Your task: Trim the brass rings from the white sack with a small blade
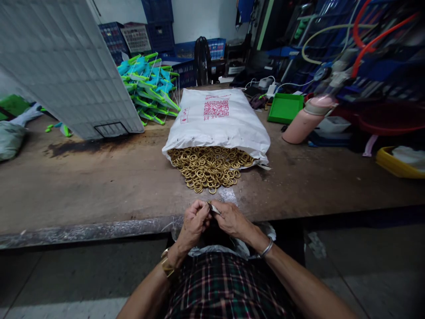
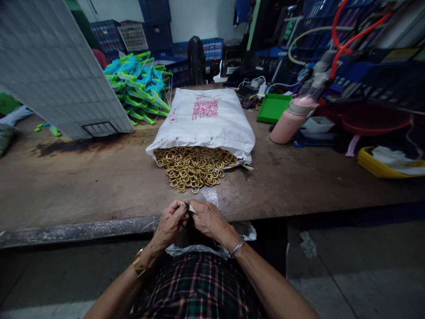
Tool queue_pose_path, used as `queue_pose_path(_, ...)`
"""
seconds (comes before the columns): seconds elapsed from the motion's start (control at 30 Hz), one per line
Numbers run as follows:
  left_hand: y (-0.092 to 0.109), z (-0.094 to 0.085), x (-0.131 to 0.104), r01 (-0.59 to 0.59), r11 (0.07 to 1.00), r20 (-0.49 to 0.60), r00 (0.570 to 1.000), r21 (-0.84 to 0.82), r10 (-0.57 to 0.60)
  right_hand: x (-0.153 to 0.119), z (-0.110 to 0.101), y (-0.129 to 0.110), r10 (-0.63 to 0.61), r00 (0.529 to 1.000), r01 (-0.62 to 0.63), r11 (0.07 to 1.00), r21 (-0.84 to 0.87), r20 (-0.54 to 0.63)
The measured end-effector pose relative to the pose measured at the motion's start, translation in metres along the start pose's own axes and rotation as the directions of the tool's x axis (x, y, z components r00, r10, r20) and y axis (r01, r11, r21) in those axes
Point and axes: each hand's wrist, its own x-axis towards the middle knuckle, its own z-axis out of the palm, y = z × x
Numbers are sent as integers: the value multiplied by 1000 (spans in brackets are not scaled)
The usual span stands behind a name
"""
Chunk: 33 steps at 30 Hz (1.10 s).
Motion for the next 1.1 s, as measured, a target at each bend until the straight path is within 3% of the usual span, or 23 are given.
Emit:
queue_pose_path(0.17,0,-1,0,-12,1000,12,1000,4,12,-1,0,0,-4,1000,4,999,-49,2)
queue_pose_path(0.37,3,-4,-3,-112,990,3,994,85,112,0,-3,-4,25,999,-20,990,-141,32)
queue_pose_path(0.57,6,-9,-12,-51,999,52,997,-1,51,3,-3,-8,104,994,-95,971,-221,29)
queue_pose_path(0.7,15,-6,-20,-21,993,163,986,-114,39,8,-4,-5,91,995,-97,988,-123,-48)
queue_pose_path(0.8,20,-5,-19,13,969,179,983,-248,33,12,-2,-7,133,983,-113,981,156,-125)
queue_pose_path(0.87,20,-6,-16,44,945,166,986,-324,11,14,0,-11,223,970,-160,888,431,-99)
queue_pose_path(0.93,18,-8,-13,65,929,154,988,-364,-9,14,3,-16,285,958,-236,709,665,35)
queue_pose_path(1.03,14,-10,-13,79,921,138,990,-381,-27,12,4,-24,278,937,-325,474,818,211)
queue_pose_path(1.1,12,-10,-13,80,923,126,991,-376,-35,10,3,-28,274,935,-327,433,840,224)
